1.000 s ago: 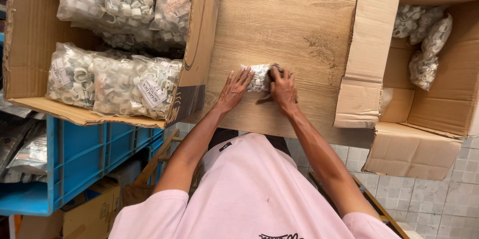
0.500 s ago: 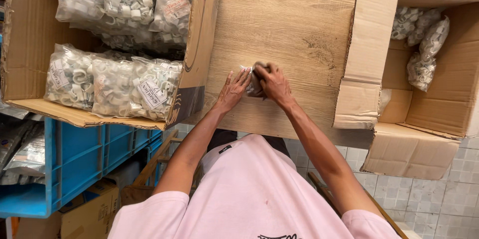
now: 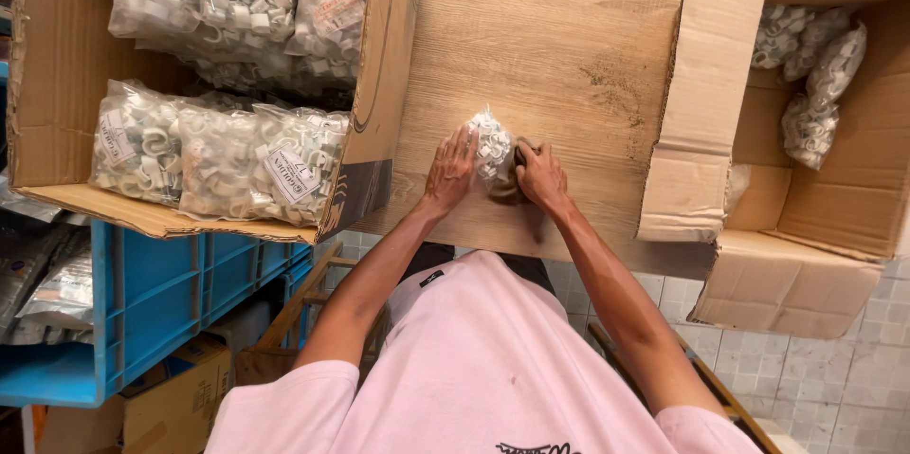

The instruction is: The person seals a small plastic bag filled with white components by repeatedly rubbing the opening with a cloth, and then places the sealed bag into a larger cardboard box.

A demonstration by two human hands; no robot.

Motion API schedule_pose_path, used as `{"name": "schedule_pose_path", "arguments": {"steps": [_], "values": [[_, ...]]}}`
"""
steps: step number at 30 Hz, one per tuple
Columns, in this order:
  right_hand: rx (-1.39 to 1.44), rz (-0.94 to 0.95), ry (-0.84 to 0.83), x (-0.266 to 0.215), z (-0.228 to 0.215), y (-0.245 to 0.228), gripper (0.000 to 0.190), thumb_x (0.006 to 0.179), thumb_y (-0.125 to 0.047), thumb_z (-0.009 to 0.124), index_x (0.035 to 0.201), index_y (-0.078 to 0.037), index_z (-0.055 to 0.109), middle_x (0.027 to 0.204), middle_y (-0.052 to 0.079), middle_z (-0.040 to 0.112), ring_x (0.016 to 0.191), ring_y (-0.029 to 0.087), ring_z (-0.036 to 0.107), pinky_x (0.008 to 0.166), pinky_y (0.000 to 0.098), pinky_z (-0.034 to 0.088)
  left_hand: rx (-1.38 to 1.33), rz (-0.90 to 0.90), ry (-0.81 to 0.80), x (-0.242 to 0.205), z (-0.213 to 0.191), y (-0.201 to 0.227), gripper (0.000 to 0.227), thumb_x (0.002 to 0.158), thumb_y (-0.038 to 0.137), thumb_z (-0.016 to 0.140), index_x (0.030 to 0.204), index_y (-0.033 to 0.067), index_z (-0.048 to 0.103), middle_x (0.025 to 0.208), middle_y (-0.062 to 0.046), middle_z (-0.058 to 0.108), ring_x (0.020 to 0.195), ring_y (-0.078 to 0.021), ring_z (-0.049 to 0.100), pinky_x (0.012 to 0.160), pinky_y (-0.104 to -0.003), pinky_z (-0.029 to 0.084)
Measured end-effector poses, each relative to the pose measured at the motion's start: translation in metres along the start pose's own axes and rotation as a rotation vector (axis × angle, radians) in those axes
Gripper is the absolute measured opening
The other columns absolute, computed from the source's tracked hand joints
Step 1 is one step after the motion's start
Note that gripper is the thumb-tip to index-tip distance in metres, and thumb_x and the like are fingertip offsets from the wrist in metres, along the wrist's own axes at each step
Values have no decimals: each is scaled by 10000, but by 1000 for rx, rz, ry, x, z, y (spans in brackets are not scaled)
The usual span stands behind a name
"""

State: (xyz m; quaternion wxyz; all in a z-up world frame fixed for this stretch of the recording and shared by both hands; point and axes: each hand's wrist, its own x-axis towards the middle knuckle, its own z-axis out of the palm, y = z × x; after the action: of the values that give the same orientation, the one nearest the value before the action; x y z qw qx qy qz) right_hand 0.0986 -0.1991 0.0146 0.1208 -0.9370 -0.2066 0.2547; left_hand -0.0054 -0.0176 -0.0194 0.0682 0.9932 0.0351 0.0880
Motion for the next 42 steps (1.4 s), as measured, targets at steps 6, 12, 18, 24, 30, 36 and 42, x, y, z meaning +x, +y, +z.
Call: {"name": "schedule_pose_path", "arguments": {"steps": [6, 12, 18, 24, 30, 36, 42], "values": [[28, -244, 104, -28, -48, -57, 576, 839, -122, 570, 1390, -276, 502, 1244, 174, 460, 1016, 483, 592, 736, 604, 570, -55, -28, -308, 1, -12, 8, 920, 870, 348, 715, 1580, 96, 187, 1644, -125, 183, 1509, -270, 193, 1196, -514, 153], [-136, -149, 163, 11, 2, -5, 563, 826, -157, 604, 1365, -293, 512, 1209, 127, 470, 992, 424, 590, 666, 558, 583, -158, 16, -357, 10, -29, -5, 910, 863, 303, 724, 1586, 193, 183, 1643, -88, 190, 1506, -267, 219, 1189, -561, 182], [-74, -319, 197, -9, -43, -49, 645, 829, -130, 572, 1431, -331, 460, 1311, 131, 434, 1043, 437, 556, 736, 572, 589, -146, 40, -365, 7, -22, -9, 910, 861, 297, 721, 1590, 210, 184, 1648, -73, 188, 1506, -261, 222, 1180, -561, 197], [-59, -163, 308, 32, -33, -37, 547, 821, -139, 592, 1355, -240, 529, 1273, 143, 451, 990, 460, 565, 645, 579, 580, -119, 57, -373, 10, -24, -8, 904, 851, 272, 736, 1584, 232, 208, 1645, -57, 200, 1504, -245, 231, 1176, -557, 203], [-57, -347, 301, 10, -35, -63, 537, 818, -154, 572, 1334, -305, 562, 1281, 104, 463, 989, 432, 583, 697, 550, 591, -27, 96, -359, 10, -18, -12, 711, 883, 228, 695, 1512, 228, 362, 1625, -38, 263, 1491, -209, 273, 1167, -499, 234], [-5, -95, 281, 6, -24, -22, 613, 820, -113, 566, 1408, -273, 497, 1258, 154, 465, 1000, 488, 576, 714, 604, 571, -108, 82, -360, 8, -8, -13, 883, 843, 249, 741, 1572, 228, 245, 1620, -71, 269, 1485, -258, 286, 1164, -548, 246], [-261, -63, 441, -25, -12, 8, 733, 672, -126, 670, 1392, -199, 556, 1531, 210, 363, 1402, 502, 267, 1035, 733, 125, -33, 136, -238, -13, -16, -4, 759, 853, 151, 677, 1530, 176, 335, 1564, -74, 366, 1444, -235, 353, 1146, -444, 303]]}}
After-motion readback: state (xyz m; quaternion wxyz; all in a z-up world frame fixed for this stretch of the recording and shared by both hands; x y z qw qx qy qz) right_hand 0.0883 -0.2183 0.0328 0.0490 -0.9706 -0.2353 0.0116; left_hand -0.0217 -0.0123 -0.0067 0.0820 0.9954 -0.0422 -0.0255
